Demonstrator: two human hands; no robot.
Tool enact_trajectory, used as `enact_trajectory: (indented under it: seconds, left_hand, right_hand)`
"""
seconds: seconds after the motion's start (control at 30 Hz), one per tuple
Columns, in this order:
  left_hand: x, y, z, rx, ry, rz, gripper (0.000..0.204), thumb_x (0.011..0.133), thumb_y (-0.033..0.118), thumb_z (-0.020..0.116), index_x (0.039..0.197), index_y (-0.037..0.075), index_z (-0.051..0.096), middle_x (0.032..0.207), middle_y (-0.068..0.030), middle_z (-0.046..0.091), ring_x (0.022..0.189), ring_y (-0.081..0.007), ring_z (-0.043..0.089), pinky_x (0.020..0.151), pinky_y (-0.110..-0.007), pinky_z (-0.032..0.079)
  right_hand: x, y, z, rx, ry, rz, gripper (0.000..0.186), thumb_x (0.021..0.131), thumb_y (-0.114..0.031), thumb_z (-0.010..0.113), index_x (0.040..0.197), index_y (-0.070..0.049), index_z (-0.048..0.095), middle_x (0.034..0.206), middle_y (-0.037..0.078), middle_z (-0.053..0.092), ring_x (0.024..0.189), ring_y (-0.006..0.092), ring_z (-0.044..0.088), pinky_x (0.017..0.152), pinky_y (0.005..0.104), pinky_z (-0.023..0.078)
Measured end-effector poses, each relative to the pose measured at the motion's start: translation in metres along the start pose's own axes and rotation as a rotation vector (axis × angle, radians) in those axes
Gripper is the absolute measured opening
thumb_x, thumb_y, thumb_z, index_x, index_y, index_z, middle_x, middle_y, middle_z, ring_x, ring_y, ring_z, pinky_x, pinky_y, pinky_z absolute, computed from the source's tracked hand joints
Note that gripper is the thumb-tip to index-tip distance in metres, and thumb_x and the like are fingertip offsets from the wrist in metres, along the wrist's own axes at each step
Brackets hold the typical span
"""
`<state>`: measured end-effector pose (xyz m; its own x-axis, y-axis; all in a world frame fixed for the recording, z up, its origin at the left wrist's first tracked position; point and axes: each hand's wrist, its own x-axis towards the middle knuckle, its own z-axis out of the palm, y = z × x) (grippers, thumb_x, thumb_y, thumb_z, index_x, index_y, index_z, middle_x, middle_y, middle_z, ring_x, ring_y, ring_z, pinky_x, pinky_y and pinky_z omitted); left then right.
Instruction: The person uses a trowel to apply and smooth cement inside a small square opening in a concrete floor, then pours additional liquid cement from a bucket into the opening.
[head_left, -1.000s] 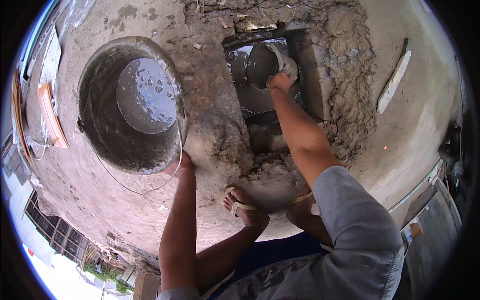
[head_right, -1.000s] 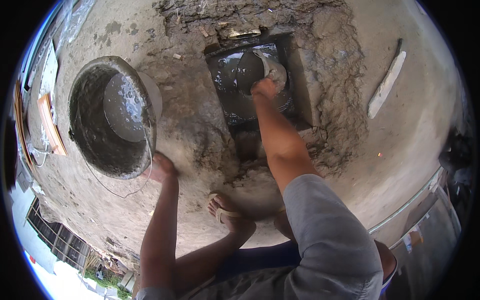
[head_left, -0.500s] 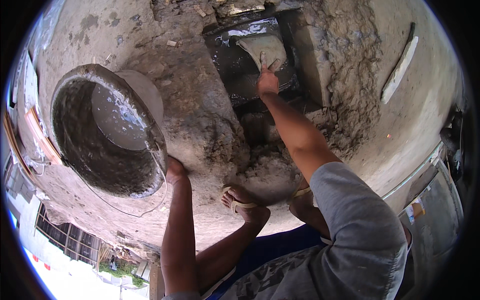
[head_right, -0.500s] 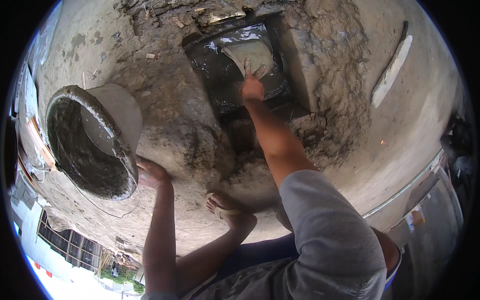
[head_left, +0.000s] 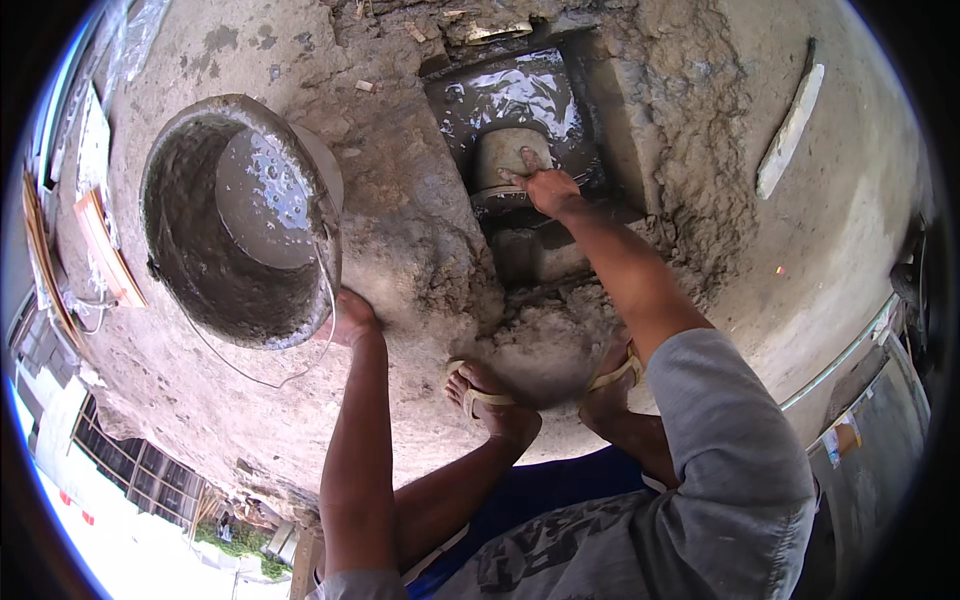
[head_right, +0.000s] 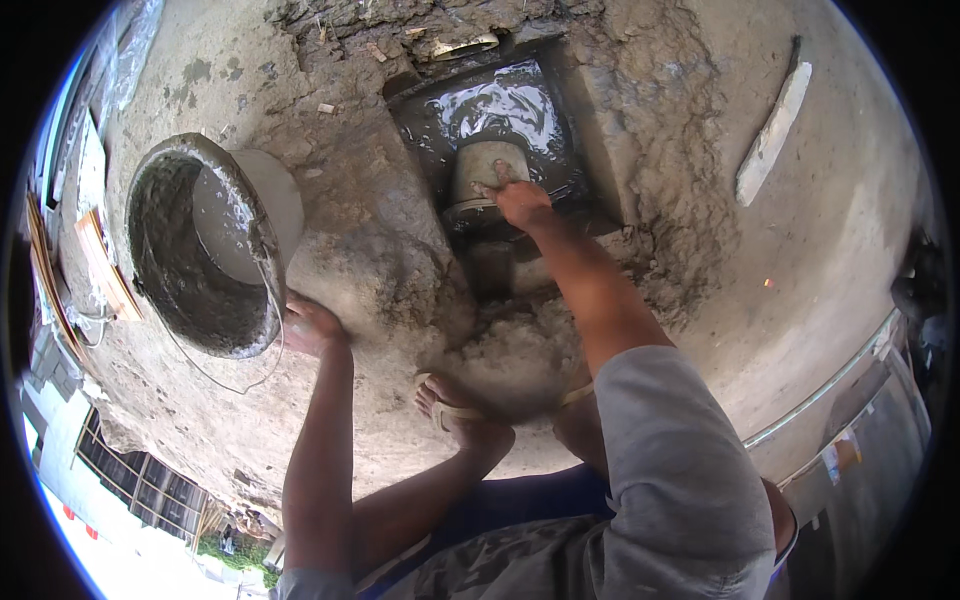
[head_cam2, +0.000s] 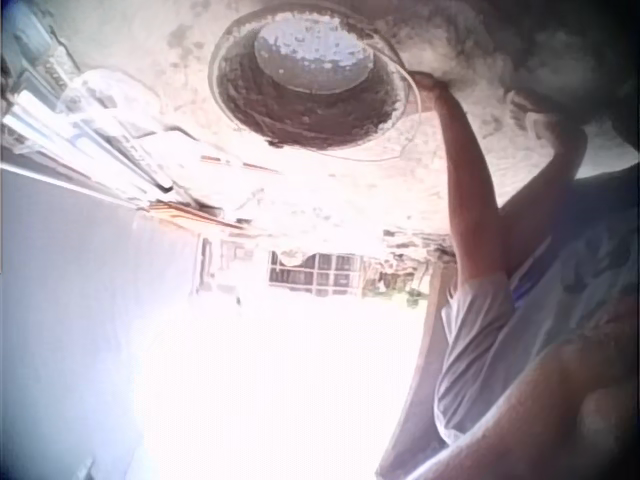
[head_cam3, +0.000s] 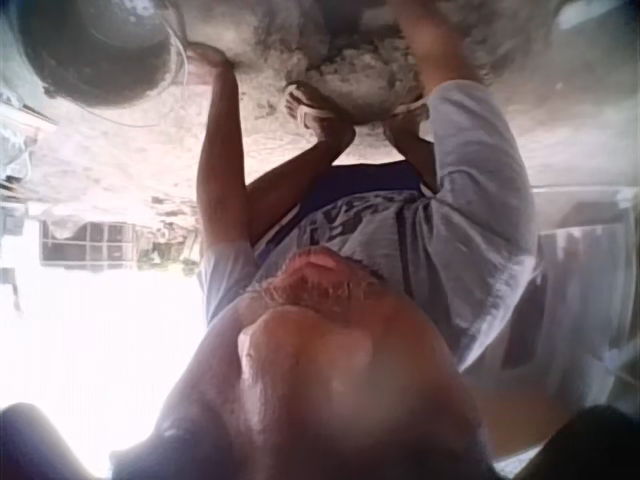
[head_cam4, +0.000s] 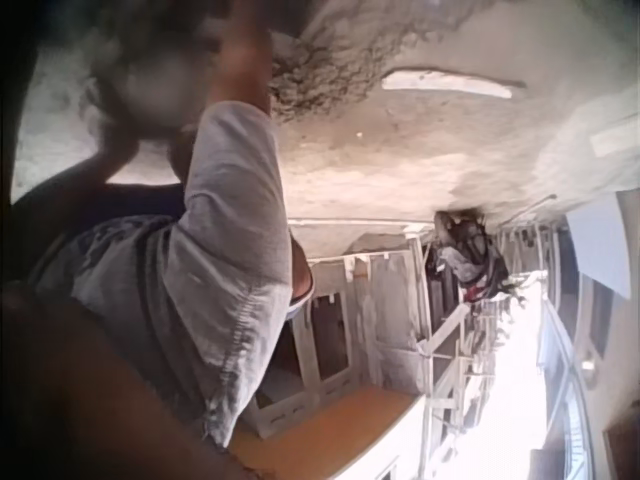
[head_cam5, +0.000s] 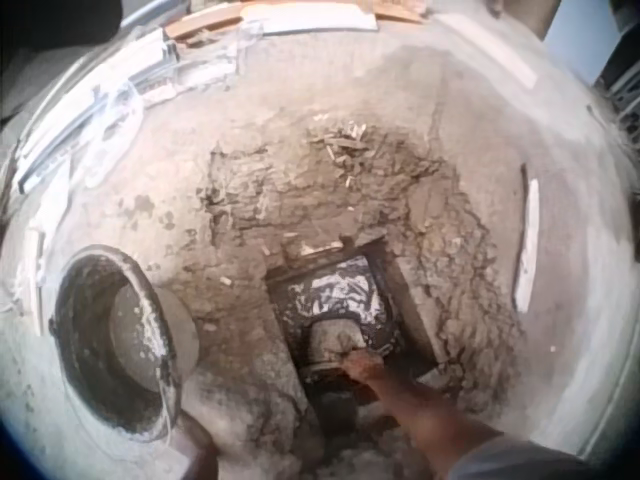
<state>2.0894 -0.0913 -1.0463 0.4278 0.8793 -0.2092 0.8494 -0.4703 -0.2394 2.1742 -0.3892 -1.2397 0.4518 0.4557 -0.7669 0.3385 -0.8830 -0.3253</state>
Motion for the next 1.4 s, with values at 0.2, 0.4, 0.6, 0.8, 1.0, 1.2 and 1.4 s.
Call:
enact_trajectory:
  seconds: [0.2,0.4,0.6,0.8,1.0,1.2,1.4]
  left_hand:
    - [0.011,-0.023,0.03,0.139,0.161,0.089,0.061,0.096,0.046,0.034,0.133,-0.001,0.043,0.138,-0.0251,0.038,0.13,-0.0394,0.032,0.106,-0.052,0.026]
    - [0.017,-0.027,0.028,0.214,0.008,0.006,0.067,0.094,0.051,0.025,0.141,0.004,0.033,0.149,-0.0172,0.027,0.139,-0.0354,0.019,0.113,-0.052,0.016]
    - [0.02,-0.025,0.032,0.048,0.219,-0.008,0.068,0.09,0.046,0.033,0.144,0.005,0.028,0.152,-0.0165,0.021,0.14,-0.0336,0.019,0.113,-0.052,0.015]
    - [0.012,-0.02,0.013,-0.049,0.198,-0.031,0.063,0.092,0.042,0.038,0.141,0.003,0.03,0.151,-0.0184,0.02,0.14,-0.0338,0.017,0.114,-0.051,0.014]
    - [0.011,-0.022,0.022,-0.128,0.258,-0.013,0.066,0.088,0.04,0.042,0.141,0.003,0.032,0.152,-0.0168,0.019,0.141,-0.0332,0.016,0.114,-0.051,0.011]
    - [0.007,-0.023,0.008,-0.114,0.222,-0.014,0.066,0.09,0.038,0.042,0.143,0.001,0.025,0.151,-0.019,0.019,0.14,-0.0334,0.016,0.114,-0.05,0.013]
    - [0.009,-0.022,0.009,-0.109,0.208,-0.018,0.067,0.09,0.038,0.042,0.143,0.001,0.024,0.152,-0.0187,0.018,0.141,-0.0329,0.015,0.114,-0.05,0.011]
  right_hand:
    - [-0.003,0.036,-0.08,0.096,0.068,0.156,0.051,0.079,-0.008,0.055,0.13,-0.016,0.052,0.109,0.021,0.063,0.102,0.0341,0.061,0.086,0.0424,0.051]
    - [-0.118,0.031,-0.192,0.681,0.287,0.235,0.052,0.077,-0.007,0.059,0.128,-0.007,0.053,0.088,0.018,0.065,0.069,0.0273,0.064,0.066,0.0359,0.052]
    - [-0.218,0.006,-0.299,0.332,0.75,-0.017,0.024,0.077,-0.005,0.065,0.093,-0.002,0.047,0.116,0.017,0.059,0.093,0.0238,0.063,0.072,0.0298,0.05]
    - [-0.274,-0.074,-0.36,0.049,1.123,-0.361,0.029,0.078,-0.004,0.066,0.103,0.007,0.056,0.119,0.017,0.06,0.107,0.022,0.057,0.09,0.0298,0.043]
    - [-0.238,-0.144,-0.378,0.695,1.201,-0.879,0.058,0.066,0.011,0.05,0.123,0.003,0.052,0.116,0.029,0.056,0.116,0.0352,0.051,0.101,0.0339,0.038]
    - [-0.245,-0.197,-0.392,0.007,1.17,-0.845,0.062,0.066,0.01,0.051,0.127,0.001,0.05,0.121,0.029,0.053,0.105,0.0397,0.058,0.092,0.0357,0.047]
    - [-0.244,-0.234,-0.382,-0.131,1.14,-0.814,0.064,0.065,0.004,0.06,0.127,-0.005,0.053,0.111,0.025,0.06,0.092,0.0392,0.062,0.081,0.0419,0.052]
